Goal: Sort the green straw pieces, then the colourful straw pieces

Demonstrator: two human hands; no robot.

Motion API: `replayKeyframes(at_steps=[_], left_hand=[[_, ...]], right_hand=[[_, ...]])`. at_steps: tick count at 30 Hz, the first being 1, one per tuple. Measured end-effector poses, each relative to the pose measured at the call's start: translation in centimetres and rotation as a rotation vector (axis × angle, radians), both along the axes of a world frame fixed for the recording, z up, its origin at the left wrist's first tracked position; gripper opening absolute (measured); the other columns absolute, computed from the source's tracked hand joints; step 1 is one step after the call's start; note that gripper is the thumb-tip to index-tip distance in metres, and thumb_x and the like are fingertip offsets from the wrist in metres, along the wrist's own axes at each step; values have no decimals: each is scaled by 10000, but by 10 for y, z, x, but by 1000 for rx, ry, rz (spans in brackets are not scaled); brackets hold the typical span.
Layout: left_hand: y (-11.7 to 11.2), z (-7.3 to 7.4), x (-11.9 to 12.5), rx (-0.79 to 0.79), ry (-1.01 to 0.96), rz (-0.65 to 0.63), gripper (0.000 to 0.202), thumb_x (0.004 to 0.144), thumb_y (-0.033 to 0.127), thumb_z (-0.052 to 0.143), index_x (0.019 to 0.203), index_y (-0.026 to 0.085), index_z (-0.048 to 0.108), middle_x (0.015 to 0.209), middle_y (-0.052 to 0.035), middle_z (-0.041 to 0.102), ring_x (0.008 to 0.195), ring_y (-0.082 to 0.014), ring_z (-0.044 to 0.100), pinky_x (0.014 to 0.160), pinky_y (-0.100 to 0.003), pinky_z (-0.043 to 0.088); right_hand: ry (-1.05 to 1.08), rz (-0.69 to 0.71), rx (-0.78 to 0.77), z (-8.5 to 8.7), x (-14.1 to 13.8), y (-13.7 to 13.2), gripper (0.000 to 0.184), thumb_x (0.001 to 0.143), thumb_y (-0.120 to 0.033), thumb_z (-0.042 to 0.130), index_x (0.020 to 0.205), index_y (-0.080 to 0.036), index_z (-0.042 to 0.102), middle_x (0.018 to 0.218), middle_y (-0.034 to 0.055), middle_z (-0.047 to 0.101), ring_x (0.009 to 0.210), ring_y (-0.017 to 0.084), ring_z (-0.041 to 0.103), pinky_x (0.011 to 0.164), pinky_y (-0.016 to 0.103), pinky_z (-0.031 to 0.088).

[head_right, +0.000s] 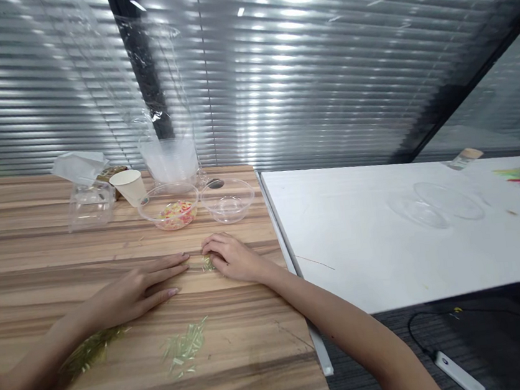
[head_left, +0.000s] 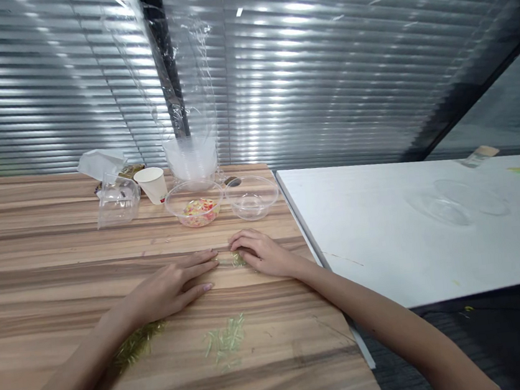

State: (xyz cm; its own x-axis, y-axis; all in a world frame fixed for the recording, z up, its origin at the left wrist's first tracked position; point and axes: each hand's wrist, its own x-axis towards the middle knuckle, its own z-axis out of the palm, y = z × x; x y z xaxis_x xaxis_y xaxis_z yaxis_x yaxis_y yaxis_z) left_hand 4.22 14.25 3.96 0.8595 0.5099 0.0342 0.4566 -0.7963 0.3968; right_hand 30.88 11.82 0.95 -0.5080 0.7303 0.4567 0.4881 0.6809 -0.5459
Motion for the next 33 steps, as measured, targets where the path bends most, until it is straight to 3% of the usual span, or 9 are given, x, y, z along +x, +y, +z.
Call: replayKeyframes(at_steps=[33], left_hand=[[-2, 2, 0, 23, 101, 1, 486, 984, 380, 439, 1460, 285, 401, 1530, -11, 350, 1362, -228, 412, 1133, -376, 348]], right_hand=[[-18, 1, -2, 2, 0, -2, 268, 855, -20, 452, 1015, -178, 597, 1106, 86, 620, 1079, 187, 572, 973, 364, 468]])
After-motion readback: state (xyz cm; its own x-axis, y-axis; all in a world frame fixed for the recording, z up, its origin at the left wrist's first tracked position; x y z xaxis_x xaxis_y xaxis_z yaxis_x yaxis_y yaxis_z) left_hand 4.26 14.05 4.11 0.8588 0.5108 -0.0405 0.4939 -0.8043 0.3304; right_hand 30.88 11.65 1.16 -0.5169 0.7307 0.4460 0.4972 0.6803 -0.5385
